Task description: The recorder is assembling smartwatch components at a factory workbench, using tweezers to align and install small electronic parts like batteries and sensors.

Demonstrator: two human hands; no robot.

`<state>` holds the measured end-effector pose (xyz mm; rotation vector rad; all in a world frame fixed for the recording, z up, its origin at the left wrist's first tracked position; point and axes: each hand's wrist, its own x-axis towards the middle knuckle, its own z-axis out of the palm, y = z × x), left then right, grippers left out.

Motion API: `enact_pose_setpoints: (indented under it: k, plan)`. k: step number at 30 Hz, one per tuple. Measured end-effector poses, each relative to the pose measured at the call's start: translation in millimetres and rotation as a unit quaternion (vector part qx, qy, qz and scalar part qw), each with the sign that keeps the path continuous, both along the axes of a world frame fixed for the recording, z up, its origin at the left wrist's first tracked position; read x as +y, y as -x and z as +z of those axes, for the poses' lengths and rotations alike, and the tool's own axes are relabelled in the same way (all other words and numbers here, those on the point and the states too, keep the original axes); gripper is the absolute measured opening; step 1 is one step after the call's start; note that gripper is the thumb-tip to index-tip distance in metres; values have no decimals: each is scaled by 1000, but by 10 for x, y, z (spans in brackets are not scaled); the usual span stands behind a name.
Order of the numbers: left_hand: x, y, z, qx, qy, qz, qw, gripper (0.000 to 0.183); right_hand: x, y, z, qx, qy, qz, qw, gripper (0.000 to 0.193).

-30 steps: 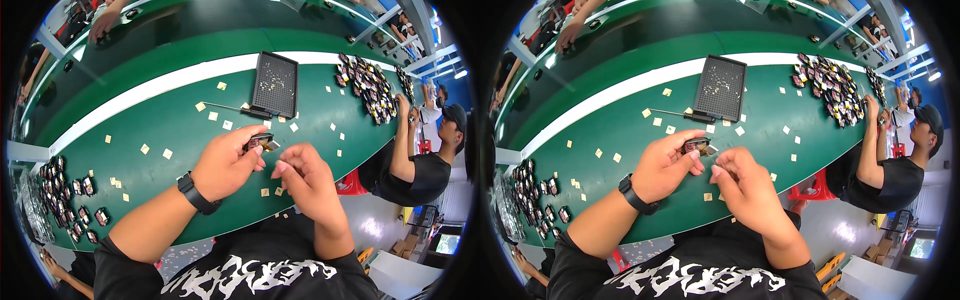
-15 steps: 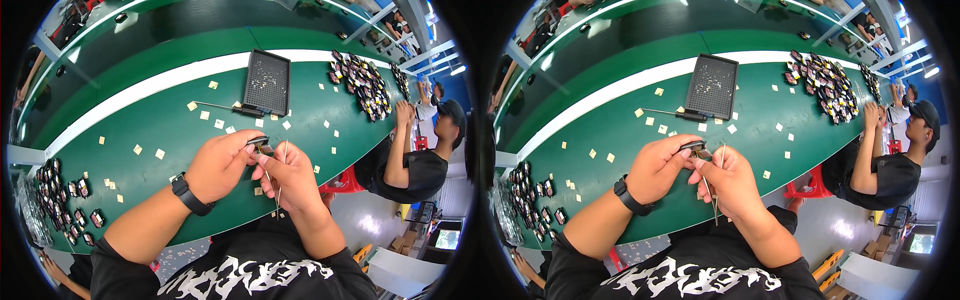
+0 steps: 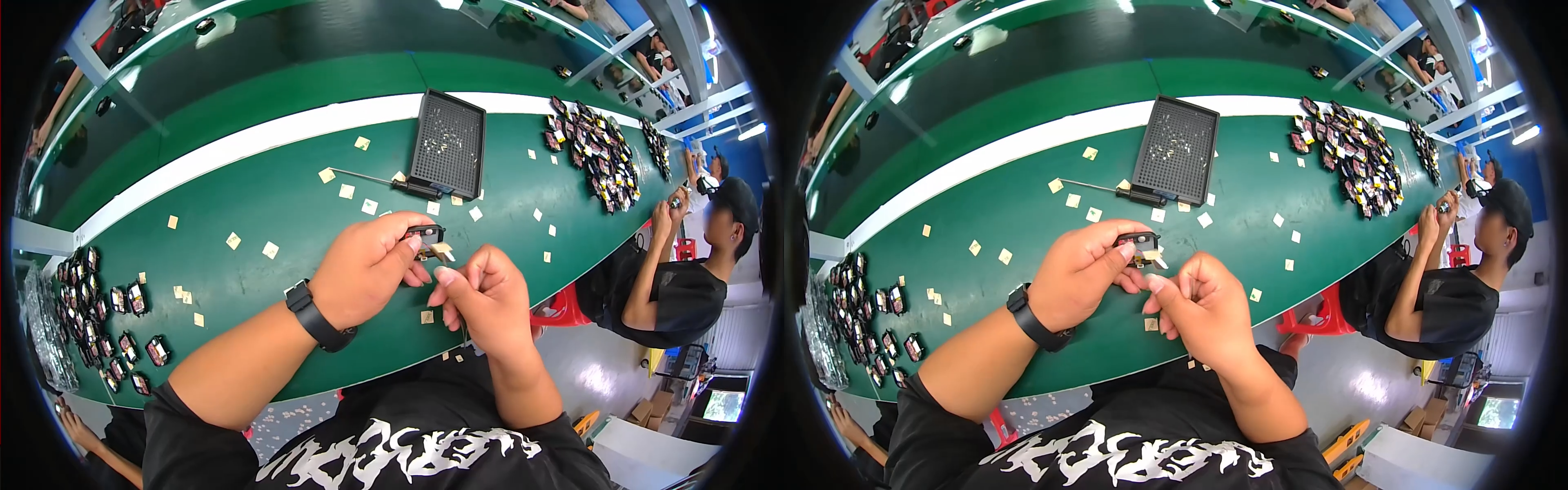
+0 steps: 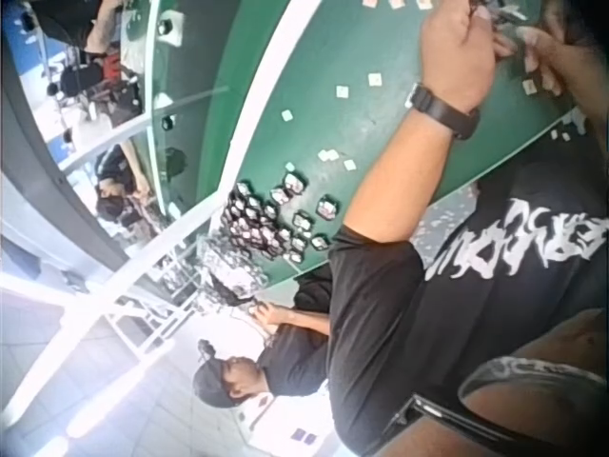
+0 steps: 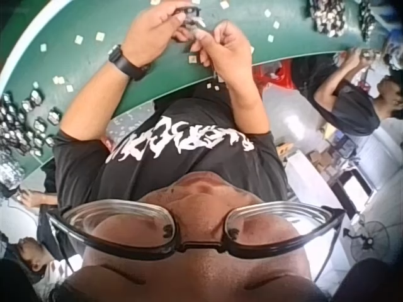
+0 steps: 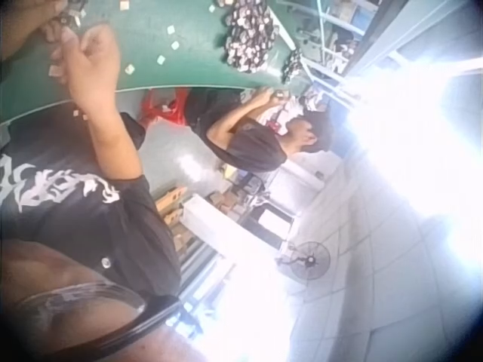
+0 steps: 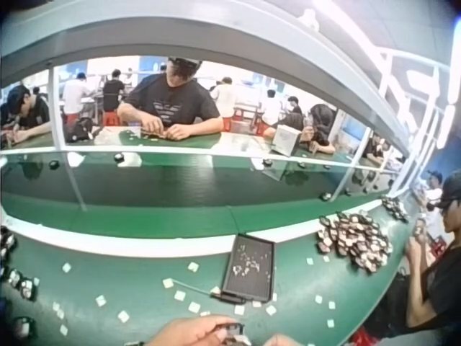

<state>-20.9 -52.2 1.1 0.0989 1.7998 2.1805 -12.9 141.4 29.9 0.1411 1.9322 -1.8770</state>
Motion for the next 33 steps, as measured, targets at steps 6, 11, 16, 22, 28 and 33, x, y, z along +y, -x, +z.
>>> enact_pose_setpoints:
  k: [6, 11, 16, 22, 28, 33]
  plan:
    - [21, -4, 37, 0, 24, -1, 1000, 29, 38, 65, -71, 192, 6, -64, 979, 22]
    - [54, -2, 45, 5, 49, -3, 999, 28, 6, 133, -157, 128, -58, -22, 990, 14]
    - [57, -12, 42, 9, 50, 5, 999, 20, -11, 150, -93, 83, -44, -13, 995, 10]
    - [35, -12, 7, 34, 61, -3, 998, 19, -73, 131, -79, 60, -7, -21, 998, 9]
    - [-2, 31, -13, 38, 19, -44, 998, 31, -74, 125, -98, 82, -58, -35, 994, 11]
    - [-32, 38, -31, 34, 15, -61, 997, 35, -88, 117, -55, 106, -92, -27, 990, 13]
